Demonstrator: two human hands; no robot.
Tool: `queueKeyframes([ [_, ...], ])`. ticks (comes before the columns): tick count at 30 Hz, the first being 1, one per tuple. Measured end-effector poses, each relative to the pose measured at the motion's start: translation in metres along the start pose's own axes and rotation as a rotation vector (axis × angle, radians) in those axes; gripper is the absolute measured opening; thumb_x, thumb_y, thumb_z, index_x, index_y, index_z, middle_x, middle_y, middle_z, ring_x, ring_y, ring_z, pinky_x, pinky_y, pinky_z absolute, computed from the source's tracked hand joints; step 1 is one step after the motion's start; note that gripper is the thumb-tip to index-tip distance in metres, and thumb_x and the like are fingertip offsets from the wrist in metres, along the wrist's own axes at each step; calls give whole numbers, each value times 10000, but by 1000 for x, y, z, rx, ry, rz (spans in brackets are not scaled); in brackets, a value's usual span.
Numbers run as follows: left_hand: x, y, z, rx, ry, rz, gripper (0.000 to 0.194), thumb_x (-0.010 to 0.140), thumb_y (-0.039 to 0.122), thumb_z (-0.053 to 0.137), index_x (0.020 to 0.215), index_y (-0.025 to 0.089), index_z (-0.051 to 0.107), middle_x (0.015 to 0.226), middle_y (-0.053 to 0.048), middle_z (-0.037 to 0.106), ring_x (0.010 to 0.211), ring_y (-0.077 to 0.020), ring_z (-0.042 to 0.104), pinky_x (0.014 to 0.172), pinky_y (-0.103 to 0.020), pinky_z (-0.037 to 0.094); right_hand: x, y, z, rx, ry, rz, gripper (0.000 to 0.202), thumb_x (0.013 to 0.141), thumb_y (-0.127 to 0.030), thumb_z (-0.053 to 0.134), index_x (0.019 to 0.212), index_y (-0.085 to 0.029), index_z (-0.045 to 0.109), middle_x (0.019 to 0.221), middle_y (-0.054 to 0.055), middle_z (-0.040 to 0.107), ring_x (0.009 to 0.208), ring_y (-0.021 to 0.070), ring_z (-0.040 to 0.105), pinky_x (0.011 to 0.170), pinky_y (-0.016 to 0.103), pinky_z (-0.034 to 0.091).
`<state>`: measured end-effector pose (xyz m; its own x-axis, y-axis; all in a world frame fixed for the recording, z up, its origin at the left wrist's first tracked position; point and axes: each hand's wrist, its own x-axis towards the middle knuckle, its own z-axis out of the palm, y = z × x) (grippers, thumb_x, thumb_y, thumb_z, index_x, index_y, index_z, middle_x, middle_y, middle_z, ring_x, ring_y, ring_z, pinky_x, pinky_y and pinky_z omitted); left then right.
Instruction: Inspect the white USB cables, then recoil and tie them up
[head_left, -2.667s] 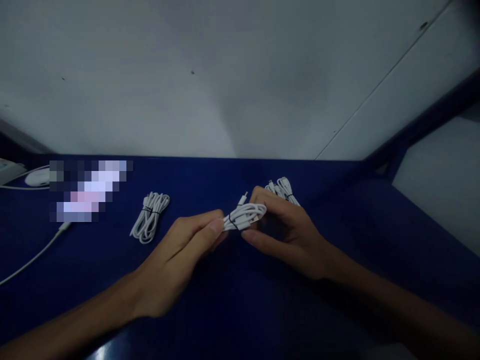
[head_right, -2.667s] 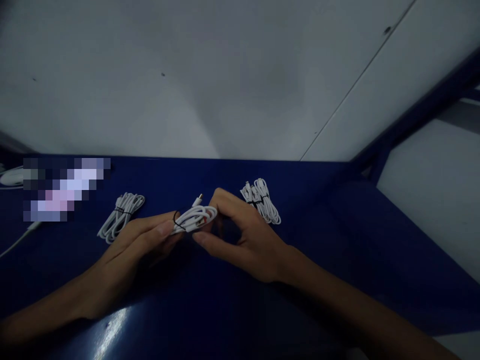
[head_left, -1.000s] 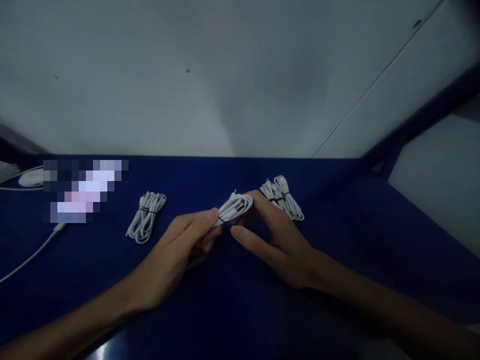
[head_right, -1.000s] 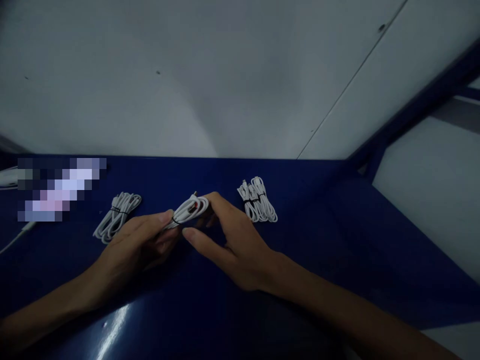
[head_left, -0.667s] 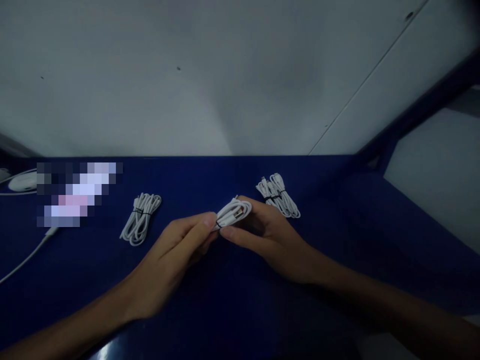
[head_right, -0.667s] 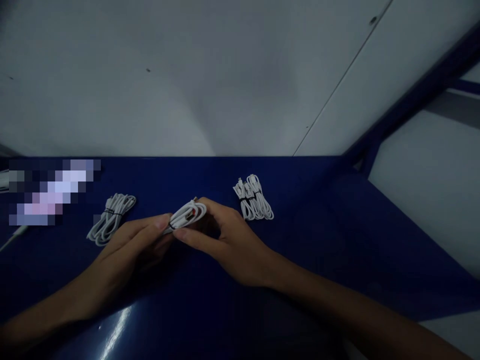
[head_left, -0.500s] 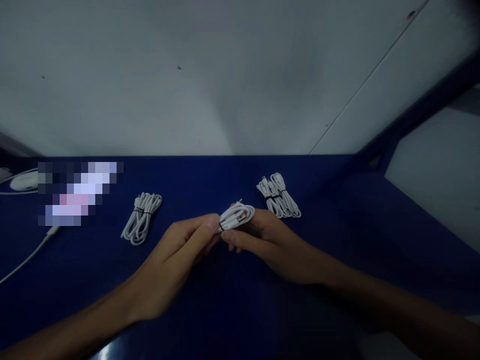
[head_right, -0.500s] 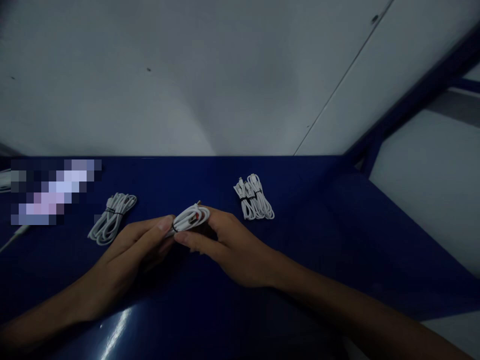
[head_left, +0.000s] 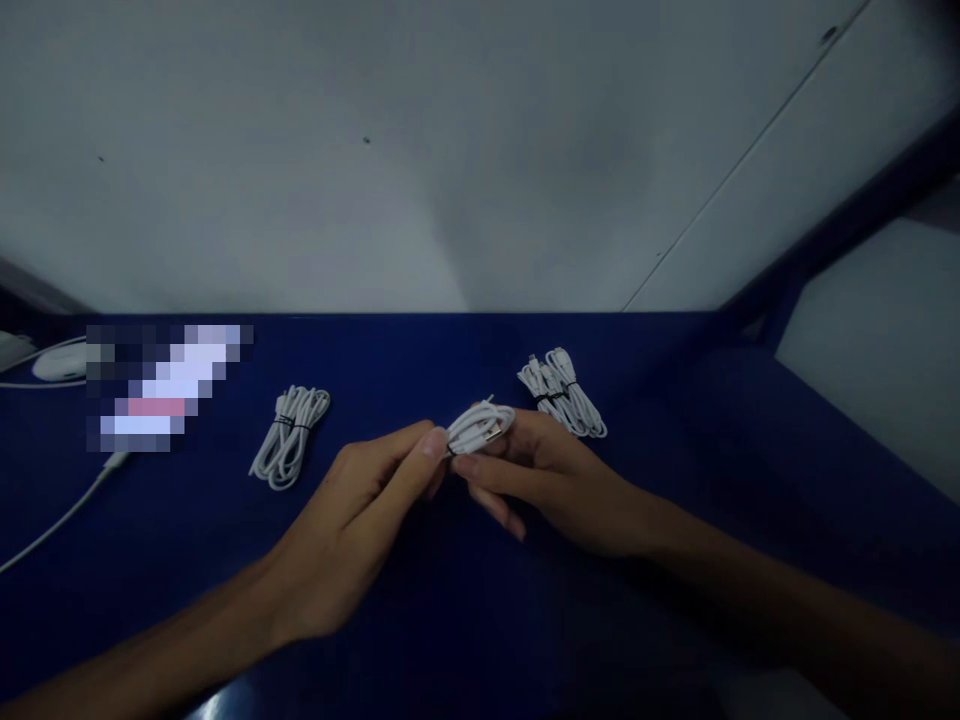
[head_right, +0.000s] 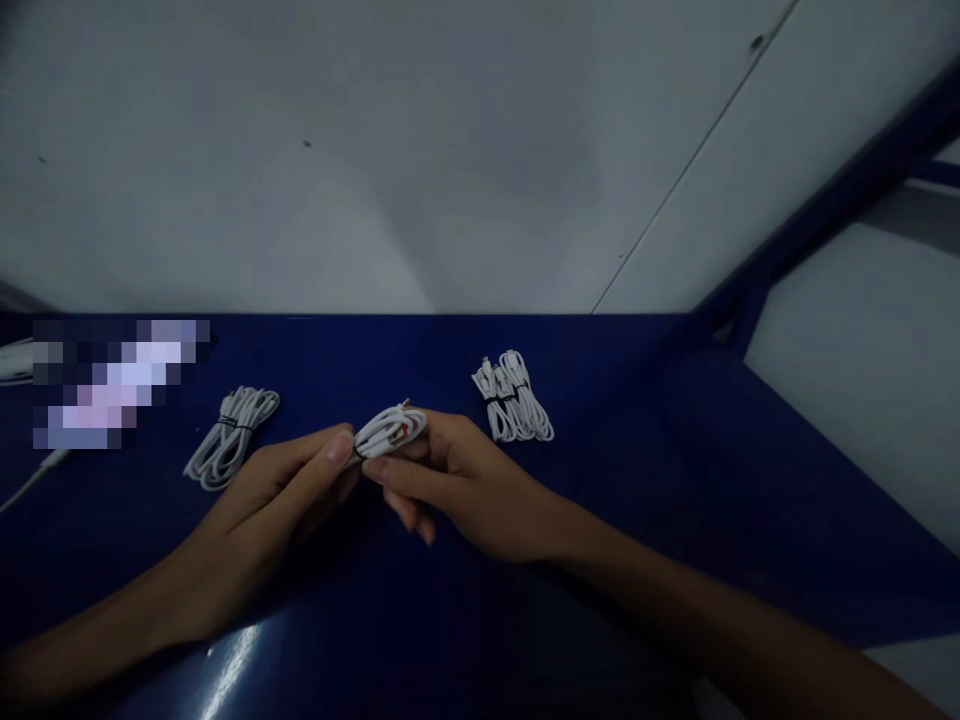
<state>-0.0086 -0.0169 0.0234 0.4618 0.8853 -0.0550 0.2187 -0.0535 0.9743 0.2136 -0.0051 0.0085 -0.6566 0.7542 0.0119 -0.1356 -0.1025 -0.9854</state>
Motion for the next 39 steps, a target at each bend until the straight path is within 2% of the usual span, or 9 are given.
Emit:
queueKeyframes([
  [5,-1,-11,-1,-198,-40,-85,458,1151,524,476,838,218,610,705,17,505,623,-156,396,568,-278,344,3,1,-1,78,7,-30,99,1083,-268,718,1076,-172,737,724,-45,682,559,84,577,578,209,503],
  [9,-1,-11,1,-347,-80,-113,446,1166,509,458,854,222,599,776,-2,580,656,-156,444,590,-275,359,5,6,-4,132,-21,-57,120,1125,-285,660,1097,-180,712,780,-32,727,533,69,571,574,206,497],
  [14,-1,-4,1,-321,-106,-34,429,1172,512,452,898,226,617,851,-16,607,778,-177,529,739,-284,457,5,10,-6,248,-58,-13,140,1131,-297,658,1089,-174,712,720,-44,668,539,72,524,568,200,463],
  [18,-1,-5,-1,-292,-57,-64,452,1162,523,485,859,211,608,794,18,507,714,-143,443,650,-249,397,5,10,-4,340,-83,23,229,1150,-323,621,1050,-152,737,688,-49,591,530,66,479,569,199,451],
  [21,-1,-6,0,-231,-40,-79,471,1166,541,452,852,211,571,778,30,450,677,-137,377,604,-251,364,5,10,-2,394,-62,24,167,1135,-302,644,1072,-172,729,697,-54,586,529,68,469,565,198,446],
  [27,-5,0,1,270,141,147,449,1185,436,395,844,222,594,693,34,480,629,-152,456,557,-289,354,6,11,1,412,-29,4,127,1115,-286,675,1038,-189,704,678,-59,601,514,64,467,541,182,429],
  [30,-4,0,1,326,162,225,384,1183,349,423,899,222,650,752,31,594,674,-145,565,644,-289,441,5,12,0,364,-11,-24,139,1112,-270,675,997,-193,685,676,-56,624,512,64,483,538,184,426],
  [34,-1,-7,0,364,220,330,164,1146,294,573,1182,247,727,1056,7,762,946,-161,720,847,-284,528,5,14,-2,340,13,-38,154,1113,-257,673,974,-192,674,677,-55,634,527,65,500,550,186,432],
  [39,-1,-15,0,440,332,460,231,1083,240,710,1307,293,730,1223,15,782,1098,-162,736,996,-290,548,5,16,-5,287,15,-69,71,1116,-266,683,1089,-205,708,682,-61,652,530,69,523,549,184,446],
])
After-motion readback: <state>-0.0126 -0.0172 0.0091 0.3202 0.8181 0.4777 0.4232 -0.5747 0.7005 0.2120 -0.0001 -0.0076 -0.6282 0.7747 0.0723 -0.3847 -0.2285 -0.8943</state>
